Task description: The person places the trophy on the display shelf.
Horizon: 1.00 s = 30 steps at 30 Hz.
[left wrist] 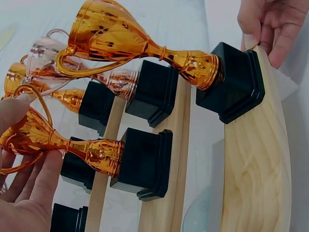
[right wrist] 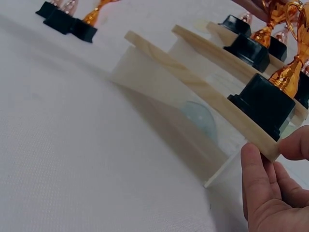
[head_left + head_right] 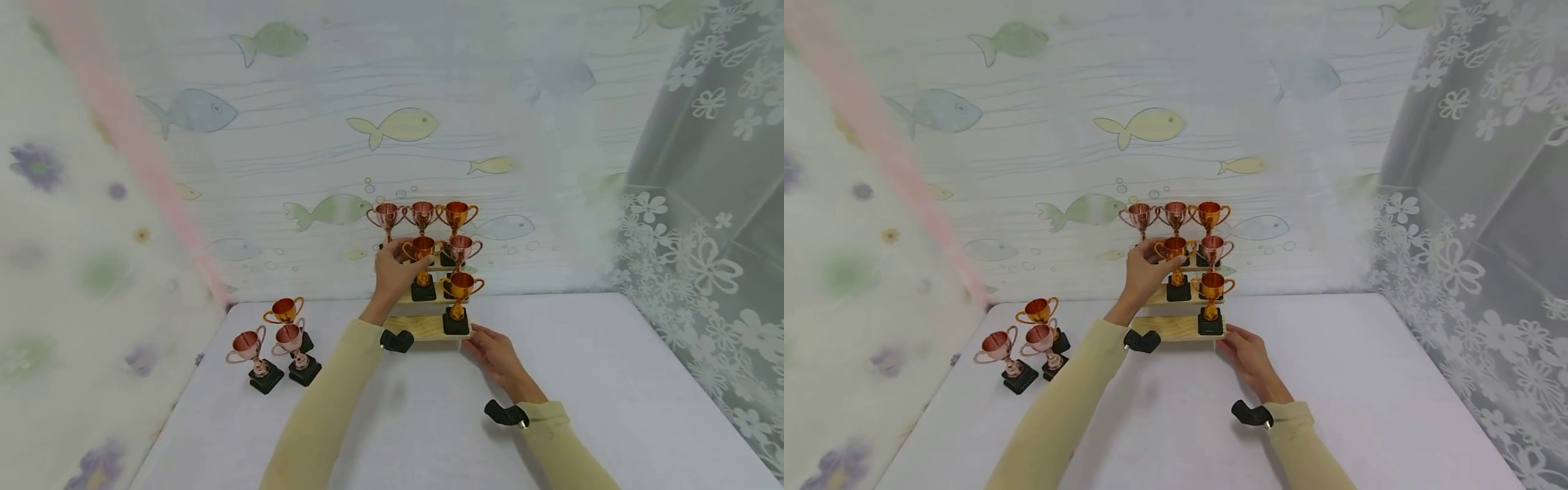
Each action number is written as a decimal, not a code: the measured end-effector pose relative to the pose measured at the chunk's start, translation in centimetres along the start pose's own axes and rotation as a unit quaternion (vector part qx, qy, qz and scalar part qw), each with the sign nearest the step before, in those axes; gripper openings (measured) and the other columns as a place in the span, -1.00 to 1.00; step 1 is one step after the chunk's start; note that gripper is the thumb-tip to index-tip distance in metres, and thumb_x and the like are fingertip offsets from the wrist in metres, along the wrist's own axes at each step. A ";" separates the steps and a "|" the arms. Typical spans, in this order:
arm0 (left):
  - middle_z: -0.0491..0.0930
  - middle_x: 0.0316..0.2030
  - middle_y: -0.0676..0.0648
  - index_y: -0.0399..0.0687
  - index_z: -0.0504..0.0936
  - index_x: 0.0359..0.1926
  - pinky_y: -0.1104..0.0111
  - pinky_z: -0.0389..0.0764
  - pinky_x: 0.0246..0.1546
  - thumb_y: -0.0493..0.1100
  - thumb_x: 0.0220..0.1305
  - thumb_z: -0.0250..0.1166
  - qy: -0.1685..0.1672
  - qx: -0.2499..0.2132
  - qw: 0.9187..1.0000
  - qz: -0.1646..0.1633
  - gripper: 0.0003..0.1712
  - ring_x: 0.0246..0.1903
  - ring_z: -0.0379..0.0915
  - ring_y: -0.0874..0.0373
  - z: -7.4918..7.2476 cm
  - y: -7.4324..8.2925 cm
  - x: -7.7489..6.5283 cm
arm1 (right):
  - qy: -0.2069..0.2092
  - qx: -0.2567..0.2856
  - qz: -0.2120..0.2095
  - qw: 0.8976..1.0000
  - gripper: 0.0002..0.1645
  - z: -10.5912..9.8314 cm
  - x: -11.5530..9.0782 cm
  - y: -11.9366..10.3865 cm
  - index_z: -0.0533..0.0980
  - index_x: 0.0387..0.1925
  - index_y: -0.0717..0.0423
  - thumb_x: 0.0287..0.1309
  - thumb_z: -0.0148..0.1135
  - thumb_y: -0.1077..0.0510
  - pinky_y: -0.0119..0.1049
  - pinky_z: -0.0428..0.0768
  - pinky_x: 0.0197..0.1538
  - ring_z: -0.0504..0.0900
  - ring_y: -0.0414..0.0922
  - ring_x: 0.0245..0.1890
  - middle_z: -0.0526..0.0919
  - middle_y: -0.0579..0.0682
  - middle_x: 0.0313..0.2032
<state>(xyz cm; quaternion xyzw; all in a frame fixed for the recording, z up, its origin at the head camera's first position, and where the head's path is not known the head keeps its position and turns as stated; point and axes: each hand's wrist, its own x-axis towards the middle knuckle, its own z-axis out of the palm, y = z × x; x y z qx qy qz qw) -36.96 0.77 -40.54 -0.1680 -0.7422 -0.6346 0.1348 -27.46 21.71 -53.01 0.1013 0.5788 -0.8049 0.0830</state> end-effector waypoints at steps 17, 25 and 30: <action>0.18 0.46 -0.30 -0.12 0.04 0.58 -0.03 0.30 0.47 -0.24 0.14 0.54 -0.053 -0.026 0.997 0.041 0.12 0.47 0.10 -0.20 -5.3 7.3 -0.7 | 0.002 0.005 0.004 1.000 -0.33 0.0 0.4 -0.2 0.02 0.53 0.42 0.55 -0.10 0.23 -0.44 0.58 0.22 0.56 -0.27 0.08 0.14 0.32 0.51; 0.44 0.32 -0.15 -0.26 0.37 0.40 0.23 0.47 0.37 -0.48 0.14 0.45 -0.058 -0.011 0.981 0.183 -0.19 0.35 0.36 0.07 -12.6 10.1 -3.2 | -0.002 0.000 0.004 1.000 -0.31 -0.2 0.6 0.1 0.01 0.53 0.42 0.53 -0.09 0.24 -0.42 0.59 0.22 0.52 -0.19 0.17 0.13 0.32 0.52; 0.56 0.19 -0.03 -0.36 0.49 0.28 0.37 0.53 0.28 -0.53 0.13 0.41 -0.019 0.006 0.980 0.197 -0.35 0.25 0.48 0.14 -18.2 8.7 -5.3 | -0.009 -0.006 0.002 1.000 -0.29 -0.3 0.6 0.2 -0.01 0.54 0.40 0.53 -0.08 0.22 -0.43 0.57 0.24 0.50 -0.18 0.21 0.10 0.31 0.53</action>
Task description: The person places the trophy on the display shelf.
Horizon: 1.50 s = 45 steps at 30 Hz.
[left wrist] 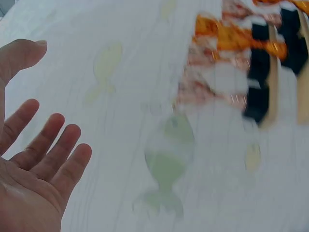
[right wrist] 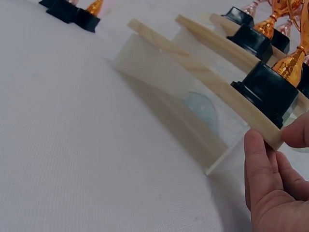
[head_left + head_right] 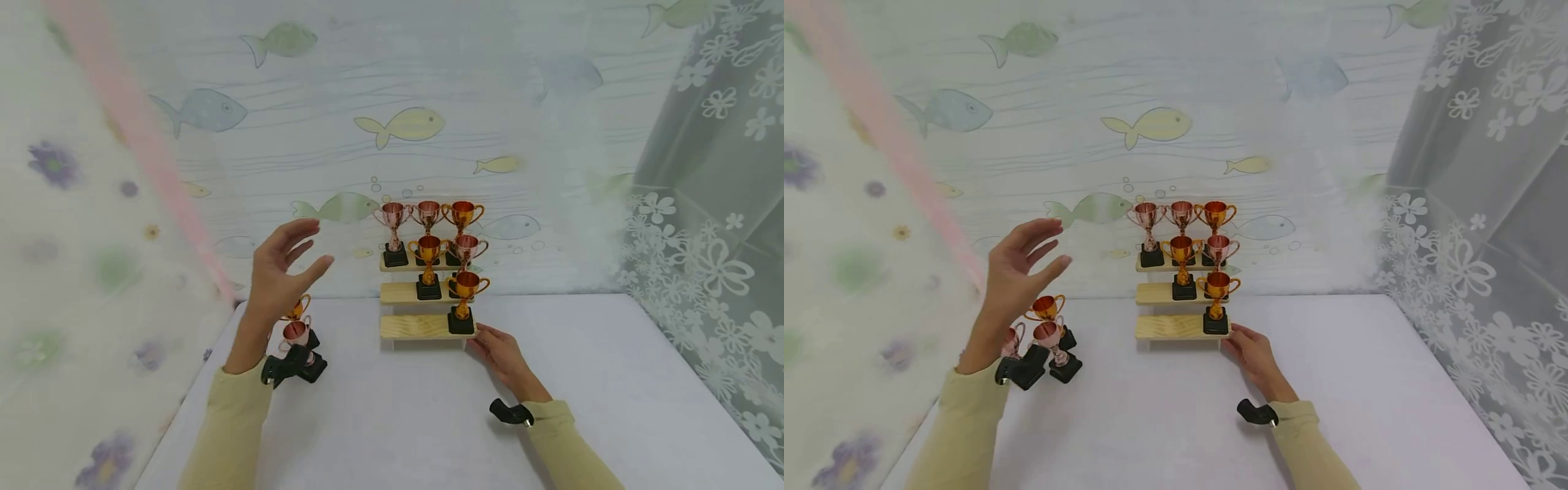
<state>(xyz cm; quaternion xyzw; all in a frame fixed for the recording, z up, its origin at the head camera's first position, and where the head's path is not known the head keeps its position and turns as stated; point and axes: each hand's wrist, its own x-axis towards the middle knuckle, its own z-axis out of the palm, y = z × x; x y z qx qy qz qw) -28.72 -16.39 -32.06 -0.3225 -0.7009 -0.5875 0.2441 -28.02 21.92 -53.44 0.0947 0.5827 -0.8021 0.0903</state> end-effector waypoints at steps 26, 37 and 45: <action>0.50 0.21 -0.09 -0.25 0.40 0.38 0.70 0.46 0.16 -0.44 0.28 0.35 0.168 0.121 0.946 -0.247 -0.35 0.18 0.41 0.31 -9.0 -8.3 -17.3 | 0.005 -0.025 -0.005 1.000 -0.30 -0.5 -0.5 -0.1 0.00 0.54 0.40 0.54 -0.08 0.22 -0.46 0.58 0.21 0.54 -0.27 0.10 0.10 0.32 0.53; 0.45 0.07 -0.01 -0.30 0.37 0.39 0.77 0.48 0.00 -0.41 0.26 0.38 0.203 0.125 0.940 -0.245 -0.31 0.07 0.42 0.42 -6.8 -9.8 -18.1 | 0.014 -0.018 -0.004 1.000 -0.30 0.0 -0.4 0.1 0.01 0.54 0.39 0.53 -0.08 0.21 -0.45 0.58 0.21 0.52 -0.20 0.17 0.14 0.30 0.52; 0.49 0.02 0.07 -0.33 0.47 0.30 0.71 0.59 -0.08 -0.42 0.14 0.48 0.228 0.152 0.930 -0.245 -0.31 -0.07 0.50 0.46 -6.8 -10.2 -18.2 | 0.015 -0.016 0.001 1.000 -0.30 0.4 -0.4 0.0 0.01 0.54 0.38 0.53 -0.08 0.22 -0.46 0.58 0.21 0.54 -0.23 0.13 0.13 0.31 0.52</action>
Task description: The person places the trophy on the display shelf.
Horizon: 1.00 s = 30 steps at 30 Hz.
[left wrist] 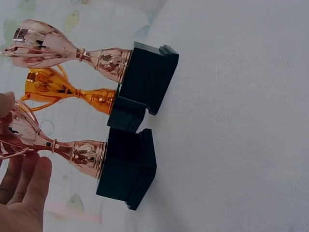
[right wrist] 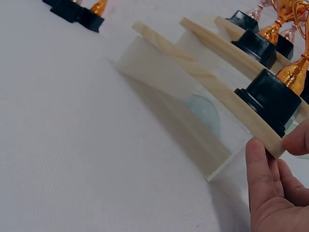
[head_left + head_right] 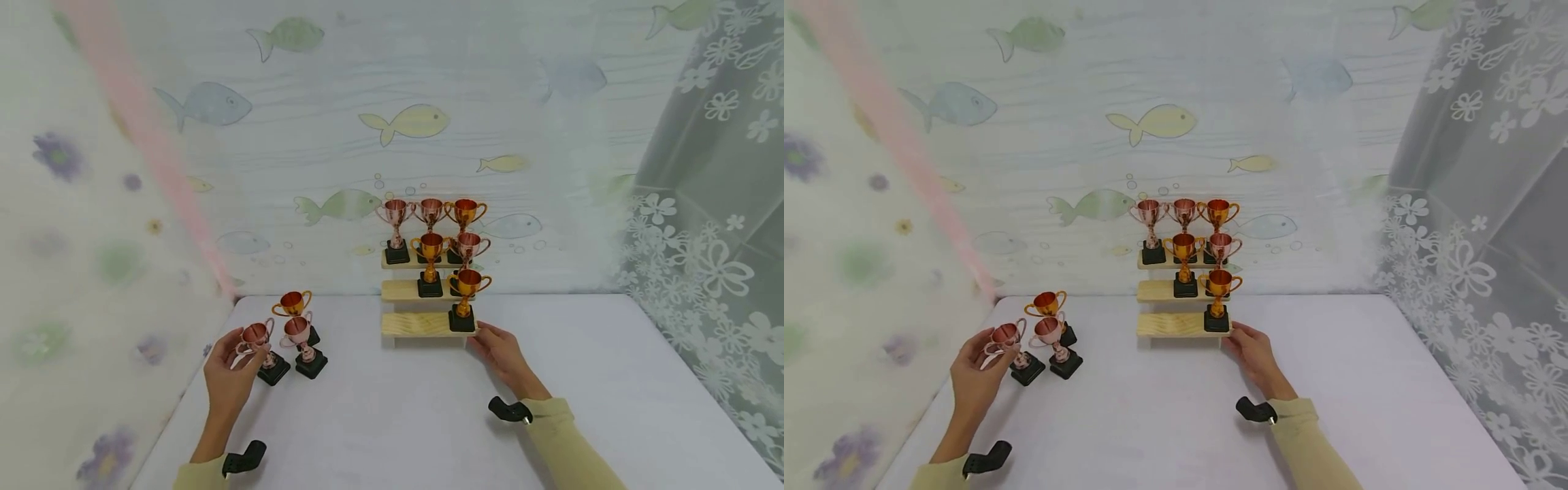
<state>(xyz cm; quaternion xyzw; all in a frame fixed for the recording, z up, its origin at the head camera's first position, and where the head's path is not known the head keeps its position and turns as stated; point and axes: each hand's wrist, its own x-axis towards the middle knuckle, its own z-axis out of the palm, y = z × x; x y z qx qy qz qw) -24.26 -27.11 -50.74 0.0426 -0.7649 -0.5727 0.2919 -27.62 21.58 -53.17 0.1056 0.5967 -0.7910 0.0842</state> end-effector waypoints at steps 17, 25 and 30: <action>0.53 -0.18 0.08 -0.56 0.52 0.12 0.68 0.63 -0.20 -0.55 0.11 0.40 0.006 -0.019 0.999 0.043 -0.48 -0.27 0.52 0.41 0.2 2.7 -0.7 | 0.005 0.006 -0.002 1.000 -0.31 0.2 0.1 -0.1 0.03 0.54 0.39 0.52 -0.08 0.23 -0.43 0.58 0.22 0.48 -0.12 0.23 0.16 0.30 0.51; 0.51 -0.23 0.08 -0.48 0.55 0.13 0.71 0.63 -0.25 -0.54 0.09 0.42 0.043 -0.029 0.998 0.025 -0.46 -0.30 0.49 0.40 -0.8 0.0 0.5 | 0.001 0.005 -0.004 1.000 -0.31 0.2 0.0 -0.2 0.00 0.54 0.40 0.54 -0.10 0.23 -0.39 0.52 0.30 0.47 -0.11 0.24 0.14 0.32 0.51; 0.54 -0.27 0.11 -0.40 0.59 0.10 0.71 0.62 -0.28 -0.51 0.06 0.46 0.080 -0.022 0.996 0.027 -0.48 -0.35 0.51 0.38 -2.1 0.2 0.3 | 0.001 0.003 -0.004 1.000 -0.31 0.2 0.0 -0.2 0.01 0.54 0.40 0.53 -0.09 0.23 -0.39 0.53 0.28 0.51 -0.15 0.20 0.15 0.32 0.51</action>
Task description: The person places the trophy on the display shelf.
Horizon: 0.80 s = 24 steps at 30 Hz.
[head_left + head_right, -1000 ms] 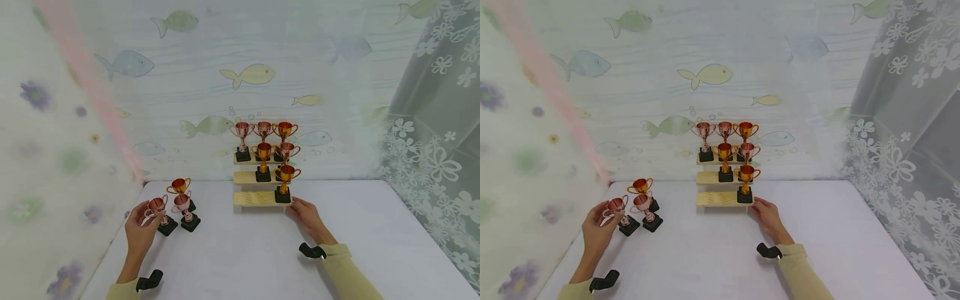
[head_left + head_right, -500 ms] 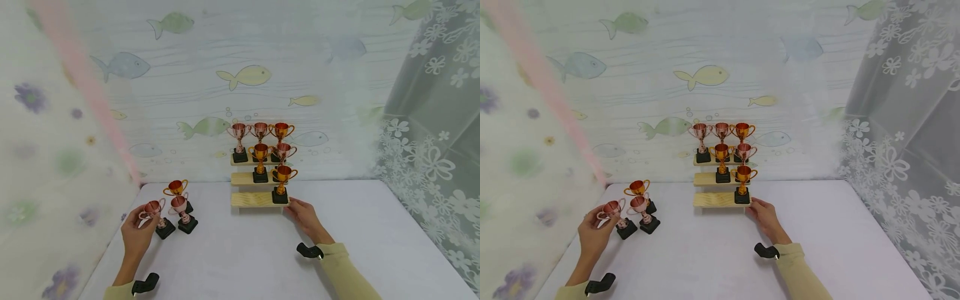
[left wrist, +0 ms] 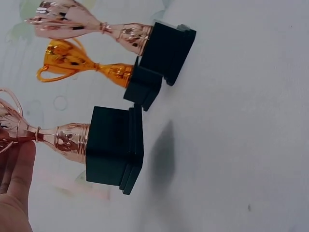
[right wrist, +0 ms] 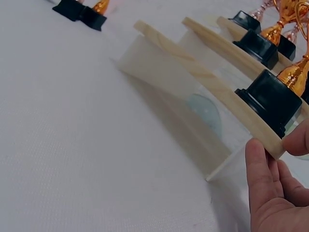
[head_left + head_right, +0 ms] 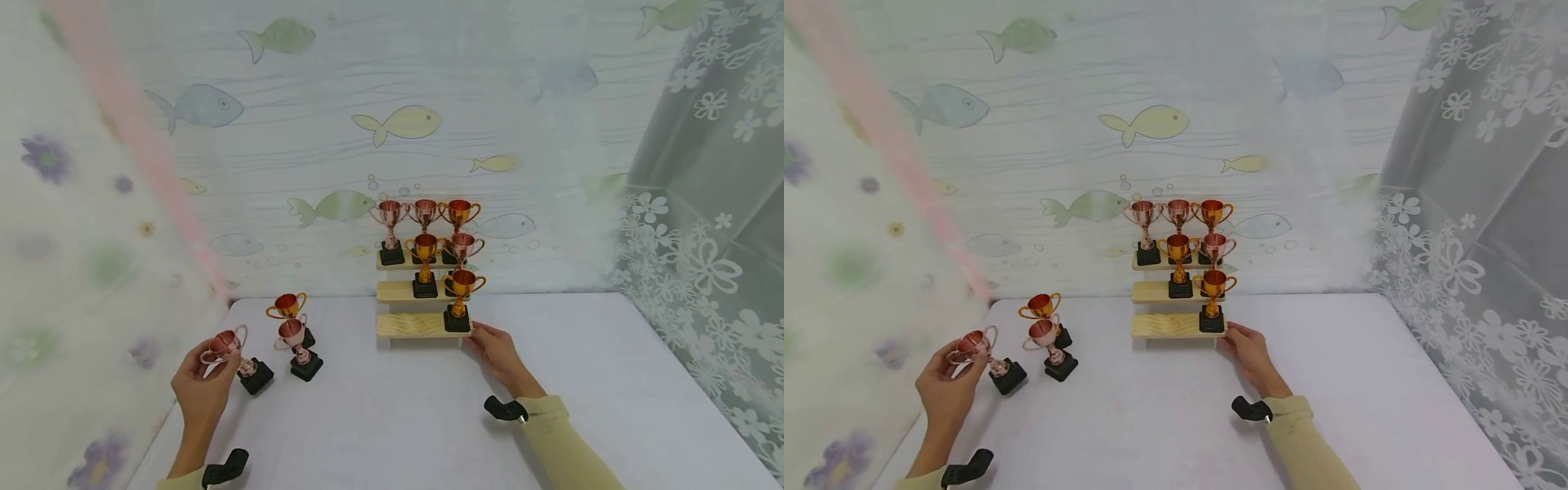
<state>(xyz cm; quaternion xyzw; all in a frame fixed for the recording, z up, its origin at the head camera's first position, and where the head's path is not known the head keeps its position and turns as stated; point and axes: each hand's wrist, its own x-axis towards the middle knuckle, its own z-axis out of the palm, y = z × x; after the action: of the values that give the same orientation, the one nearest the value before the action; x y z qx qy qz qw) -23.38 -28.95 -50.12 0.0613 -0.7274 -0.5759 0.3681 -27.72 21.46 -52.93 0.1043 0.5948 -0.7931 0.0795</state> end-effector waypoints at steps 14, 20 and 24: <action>0.63 -0.33 0.22 -0.39 0.69 0.02 0.69 0.64 -0.31 -0.54 -0.04 0.49 0.087 0.002 0.995 0.052 -0.50 -0.40 0.58 0.42 -3.1 3.6 2.3 | 0.002 -0.008 -0.003 1.000 -0.31 0.0 0.2 0.0 0.04 0.52 0.42 0.51 -0.08 0.24 -0.42 0.57 0.23 0.54 -0.18 0.15 0.16 0.34 0.50; 0.65 -0.33 0.19 -0.41 0.69 0.01 0.66 0.65 -0.28 -0.54 -0.02 0.46 0.095 -0.017 0.992 0.085 -0.53 -0.39 0.59 0.38 -2.7 6.9 4.5 | 0.006 -0.010 0.003 1.000 -0.32 -0.1 0.0 0.0 0.06 0.52 0.42 0.51 -0.06 0.24 -0.42 0.60 0.19 0.53 -0.13 0.17 0.18 0.35 0.49; 0.66 -0.31 0.12 -0.38 0.70 0.00 0.64 0.66 -0.25 -0.52 -0.01 0.47 0.089 -0.050 0.989 0.105 -0.54 -0.38 0.59 0.33 -1.3 9.3 6.1 | 0.002 -0.005 -0.002 1.000 -0.33 -0.1 0.1 0.0 0.07 0.51 0.42 0.51 -0.06 0.24 -0.43 0.62 0.18 0.57 -0.16 0.12 0.20 0.36 0.47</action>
<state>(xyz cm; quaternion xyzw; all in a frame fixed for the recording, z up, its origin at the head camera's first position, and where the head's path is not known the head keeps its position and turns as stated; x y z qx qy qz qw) -23.87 -30.07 -38.95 0.0163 -0.6643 -0.5622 0.4923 -27.86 21.56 -52.95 0.1044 0.5992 -0.7899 0.0777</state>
